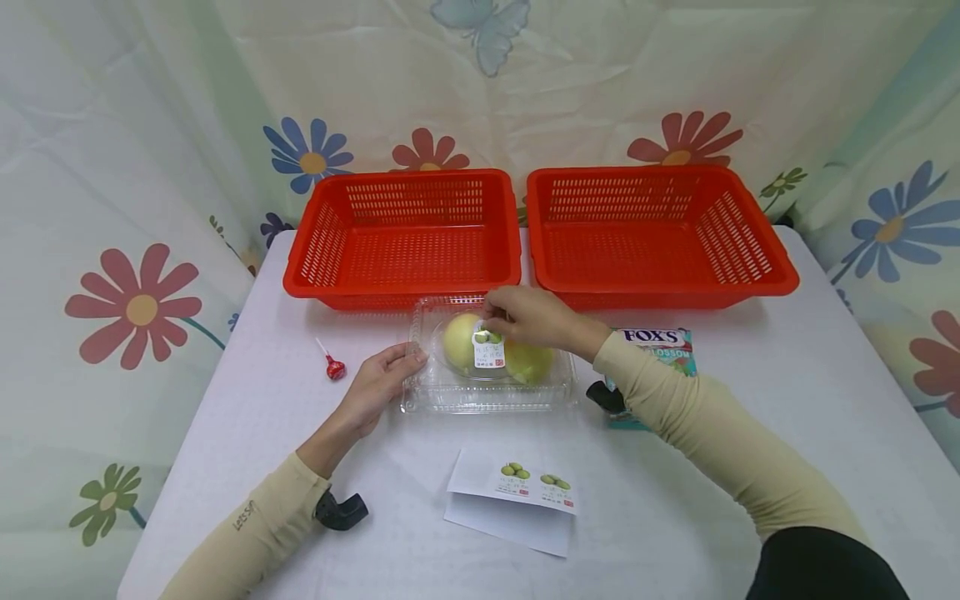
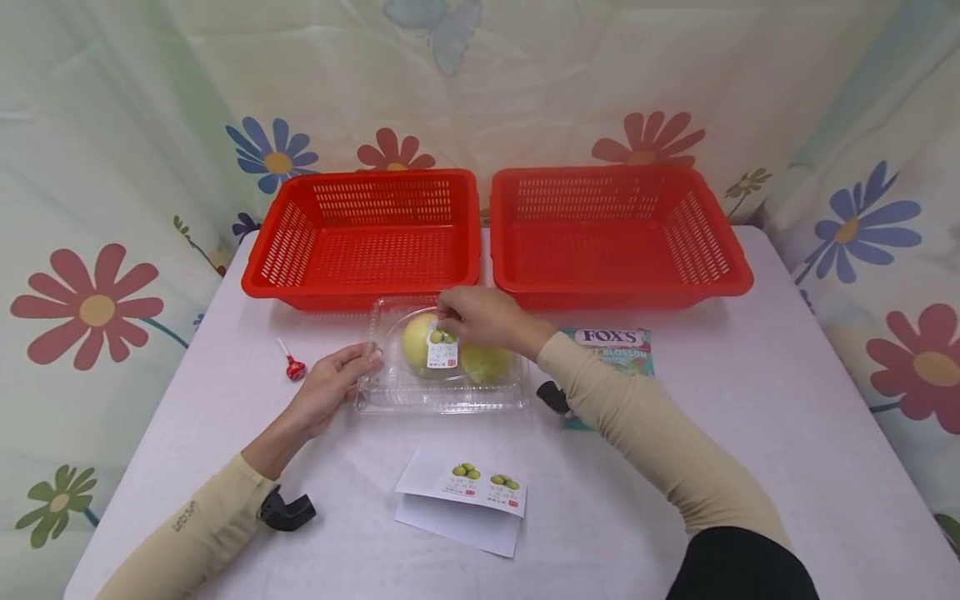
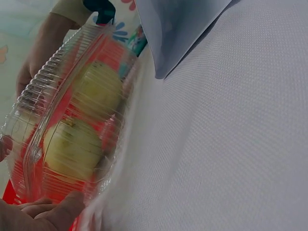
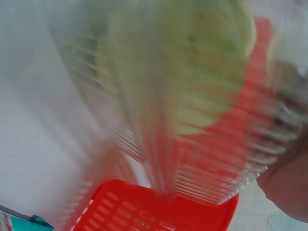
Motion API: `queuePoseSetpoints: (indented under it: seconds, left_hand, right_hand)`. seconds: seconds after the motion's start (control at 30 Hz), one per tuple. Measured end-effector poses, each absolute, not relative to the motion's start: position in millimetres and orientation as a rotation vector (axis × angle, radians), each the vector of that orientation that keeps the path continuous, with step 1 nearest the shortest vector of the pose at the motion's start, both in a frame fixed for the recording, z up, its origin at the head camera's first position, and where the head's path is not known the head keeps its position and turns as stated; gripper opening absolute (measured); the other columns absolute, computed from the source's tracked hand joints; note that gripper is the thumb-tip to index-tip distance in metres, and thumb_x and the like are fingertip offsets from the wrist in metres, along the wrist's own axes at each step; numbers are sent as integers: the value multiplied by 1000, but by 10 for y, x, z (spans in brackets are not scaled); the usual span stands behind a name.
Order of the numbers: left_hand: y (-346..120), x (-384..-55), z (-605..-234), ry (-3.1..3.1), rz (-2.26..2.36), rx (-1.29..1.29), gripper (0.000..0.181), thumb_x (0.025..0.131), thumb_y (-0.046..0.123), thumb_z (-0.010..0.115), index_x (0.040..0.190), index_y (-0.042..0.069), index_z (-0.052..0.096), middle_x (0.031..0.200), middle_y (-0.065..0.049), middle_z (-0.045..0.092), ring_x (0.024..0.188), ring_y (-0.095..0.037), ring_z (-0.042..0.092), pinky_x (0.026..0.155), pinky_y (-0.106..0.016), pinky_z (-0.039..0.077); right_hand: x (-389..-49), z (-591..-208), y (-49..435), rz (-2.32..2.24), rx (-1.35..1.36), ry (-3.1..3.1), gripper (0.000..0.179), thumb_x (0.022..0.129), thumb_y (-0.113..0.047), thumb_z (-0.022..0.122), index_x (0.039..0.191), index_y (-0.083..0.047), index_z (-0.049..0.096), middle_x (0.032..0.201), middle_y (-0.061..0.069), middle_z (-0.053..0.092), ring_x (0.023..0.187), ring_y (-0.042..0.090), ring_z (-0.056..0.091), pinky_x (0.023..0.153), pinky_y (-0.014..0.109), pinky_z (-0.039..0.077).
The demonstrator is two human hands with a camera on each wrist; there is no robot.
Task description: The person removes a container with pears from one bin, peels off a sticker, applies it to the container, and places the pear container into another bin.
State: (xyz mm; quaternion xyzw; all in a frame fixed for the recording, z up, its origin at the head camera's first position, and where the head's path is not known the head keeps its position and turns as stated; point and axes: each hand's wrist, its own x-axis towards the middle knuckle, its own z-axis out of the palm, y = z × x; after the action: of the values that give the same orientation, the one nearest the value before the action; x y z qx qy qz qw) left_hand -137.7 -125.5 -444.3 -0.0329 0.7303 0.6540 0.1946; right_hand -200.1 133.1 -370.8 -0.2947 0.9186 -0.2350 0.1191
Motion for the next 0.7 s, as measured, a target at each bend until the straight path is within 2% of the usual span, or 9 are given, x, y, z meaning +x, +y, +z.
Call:
queuePoseSetpoints:
  seconds: [0.33, 0.47, 0.6, 0.7]
  left_hand:
    - [-1261, -1374, -4461, 2036, 1853, -90, 57, 96, 28, 59, 142, -1, 42, 136, -22, 54, 117, -32, 55, 107, -51, 41]
    - [-1262, -1379, -4471, 2029, 1858, -100, 56, 95, 28, 60, 140, 0, 44, 134, -22, 55, 115, -32, 55, 106, -50, 42]
    - [-1265, -1386, -4468, 2034, 1854, -105, 56, 95, 29, 61, 140, 1, 44, 134, -22, 55, 115, -31, 55, 106, -50, 42]
    - [-1264, -1387, -4468, 2039, 1852, -107, 56, 95, 29, 61, 141, 1, 44, 135, -21, 55, 117, -32, 55, 106, -50, 42]
  right_hand:
    - [-1869, -3821, 1337, -552, -973, 2904, 15, 91, -24, 68, 103, -15, 63, 92, -2, 62, 79, 13, 56, 70, 25, 54]
    - [-1819, -3822, 1369, -480, -1084, 2923, 18, 89, -26, 70, 105, -17, 69, 101, 1, 63, 88, 16, 59, 79, 33, 55]
    - [-1768, -3810, 1406, -426, -1087, 2906, 25, 87, -36, 71, 107, -22, 71, 110, 0, 63, 100, 18, 59, 90, 42, 53]
    - [-1735, -3813, 1437, -412, -1078, 2898, 34, 84, -43, 72, 111, -22, 70, 113, 1, 62, 101, 18, 58, 88, 41, 53]
